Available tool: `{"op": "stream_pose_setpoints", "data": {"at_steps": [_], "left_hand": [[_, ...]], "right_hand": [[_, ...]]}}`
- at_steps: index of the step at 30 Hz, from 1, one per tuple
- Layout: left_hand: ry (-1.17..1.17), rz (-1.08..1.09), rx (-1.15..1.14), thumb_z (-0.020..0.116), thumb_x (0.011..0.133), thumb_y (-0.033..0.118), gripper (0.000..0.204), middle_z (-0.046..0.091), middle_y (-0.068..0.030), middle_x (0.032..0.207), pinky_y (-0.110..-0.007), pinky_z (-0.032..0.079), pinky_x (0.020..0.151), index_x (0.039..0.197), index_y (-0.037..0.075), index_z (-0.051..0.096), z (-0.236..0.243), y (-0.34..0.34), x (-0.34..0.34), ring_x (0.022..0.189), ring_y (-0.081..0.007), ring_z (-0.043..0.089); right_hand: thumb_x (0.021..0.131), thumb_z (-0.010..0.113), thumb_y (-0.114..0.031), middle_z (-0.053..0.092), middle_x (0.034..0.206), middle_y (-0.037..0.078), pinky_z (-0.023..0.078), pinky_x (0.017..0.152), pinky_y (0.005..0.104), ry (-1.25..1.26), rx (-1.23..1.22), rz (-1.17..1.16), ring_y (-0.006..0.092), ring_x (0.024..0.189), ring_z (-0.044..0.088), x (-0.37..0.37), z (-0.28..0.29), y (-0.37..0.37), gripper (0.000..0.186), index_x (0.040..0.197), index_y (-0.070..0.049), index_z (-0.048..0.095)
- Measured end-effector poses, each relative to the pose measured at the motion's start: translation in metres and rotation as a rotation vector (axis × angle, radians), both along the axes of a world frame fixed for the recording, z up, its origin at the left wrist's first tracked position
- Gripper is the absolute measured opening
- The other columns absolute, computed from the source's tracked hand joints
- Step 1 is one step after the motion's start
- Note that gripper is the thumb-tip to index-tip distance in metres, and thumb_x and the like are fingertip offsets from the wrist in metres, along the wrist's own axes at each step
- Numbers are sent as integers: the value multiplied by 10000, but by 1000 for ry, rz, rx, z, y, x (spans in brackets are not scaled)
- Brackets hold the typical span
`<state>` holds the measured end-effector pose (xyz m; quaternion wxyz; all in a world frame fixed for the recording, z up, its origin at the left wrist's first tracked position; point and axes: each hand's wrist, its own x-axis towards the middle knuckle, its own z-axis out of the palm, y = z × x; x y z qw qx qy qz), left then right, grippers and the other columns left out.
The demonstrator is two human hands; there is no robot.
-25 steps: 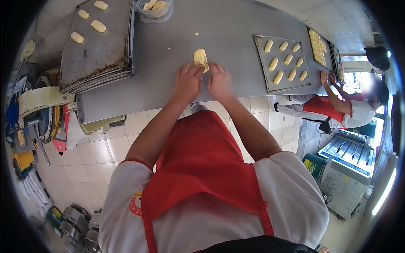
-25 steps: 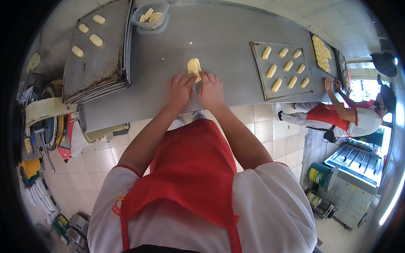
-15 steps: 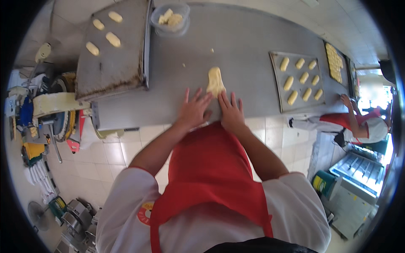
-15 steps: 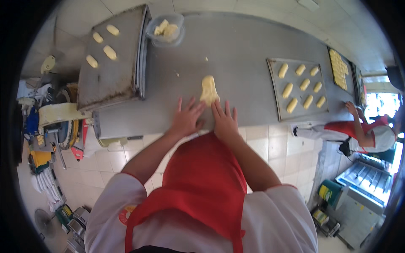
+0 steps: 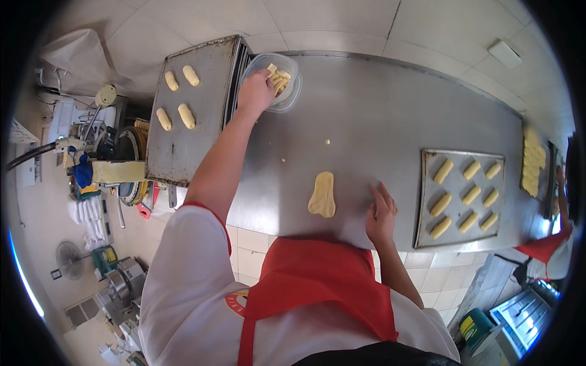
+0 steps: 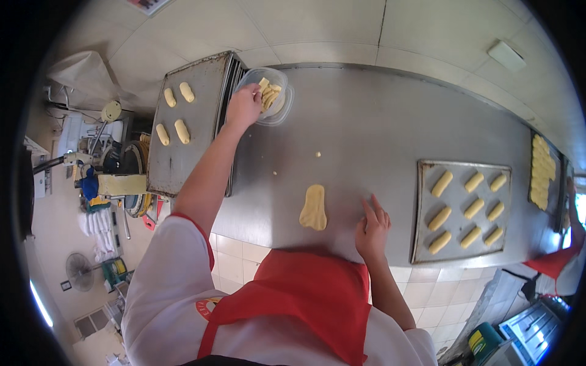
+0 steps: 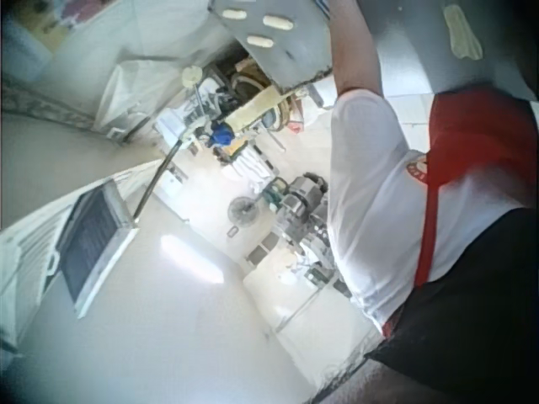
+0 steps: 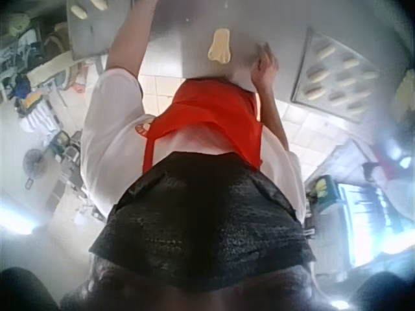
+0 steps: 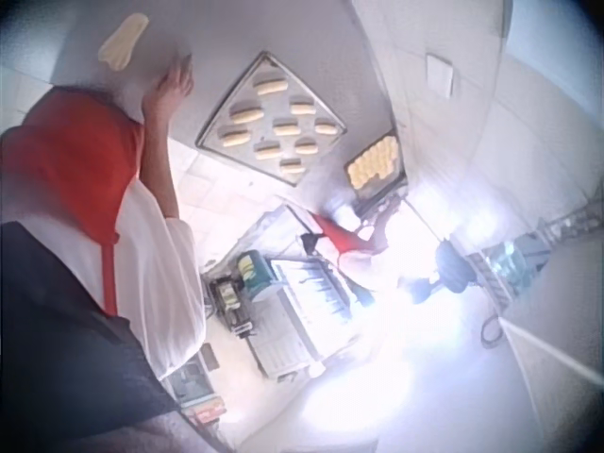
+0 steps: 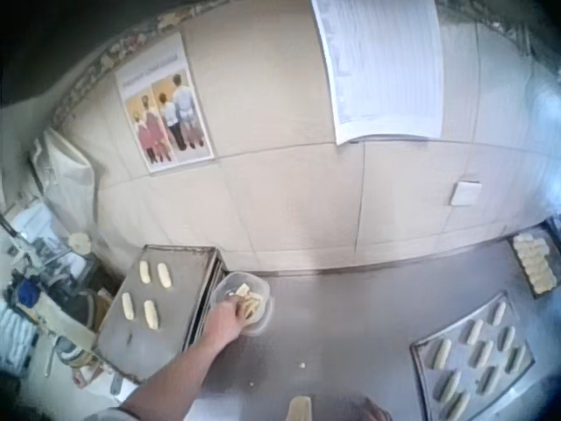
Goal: The person shapes bread dough by hand, folding small pieces of butter into the dough and rolling it into cylinders on a metal workbench. The person then places the shaped rolls onto metal trays and loads one tray into a commercial bread proofer or oven rack.
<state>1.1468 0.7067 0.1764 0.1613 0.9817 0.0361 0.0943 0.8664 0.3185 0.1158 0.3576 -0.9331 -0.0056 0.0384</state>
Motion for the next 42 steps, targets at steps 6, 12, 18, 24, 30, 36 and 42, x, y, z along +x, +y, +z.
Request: {"op": "stream_pose_setpoints", "data": {"at_steps": [6,12,18,24,30,36,42], "left_hand": [[186,189,294,720,944,224,316,762,-163,1141,-472,593,906,1233,97,721,-24,-14,64,1006,-357,742],[32,170,-90,791,924,216,286,773,-136,1014,-395,611,834,1152,57,728,-16,-6,56,899,-280,749],[-115,78,-967,763,987,104,187,734,-48,996,-292,605,812,1111,-26,709,31,-21,-3,894,-112,691],[-97,-11,-1220,737,1005,100,213,742,-59,1034,-284,592,833,1179,-20,707,63,-20,-59,918,-122,692],[-106,20,-1656,709,1026,133,245,719,-31,1093,-295,567,842,1226,-7,693,40,-11,-83,932,-114,671],[-394,160,-369,698,1010,280,396,743,-238,1110,-404,563,933,1280,-9,679,67,28,-17,1063,-334,733],[-294,-358,-484,697,968,185,319,715,-198,1194,-480,524,977,1267,74,701,-15,-54,-165,1135,-397,677]], "right_hand": [[913,570,26,597,1461,186,443,1104,490,-4,169,42,400,1304,582,54,4,-26,402,1291,-28,694],[930,598,34,663,1315,188,515,1019,431,-76,437,86,366,1207,652,127,34,-7,299,1207,-3,707],[923,754,-97,716,1174,131,550,964,394,-113,895,146,307,1084,694,232,75,113,321,1232,-24,707],[940,809,-172,732,1035,63,544,919,315,325,1342,219,148,981,690,262,84,204,369,1240,8,693],[940,816,-157,728,1015,12,513,854,261,490,1502,68,96,929,655,230,81,190,270,1164,-43,719],[902,844,-173,768,933,33,543,782,280,80,766,77,96,893,663,157,82,124,231,1060,-21,772],[837,871,-228,748,1056,58,564,869,350,189,130,240,214,979,699,81,9,93,242,1045,-115,820]]}}
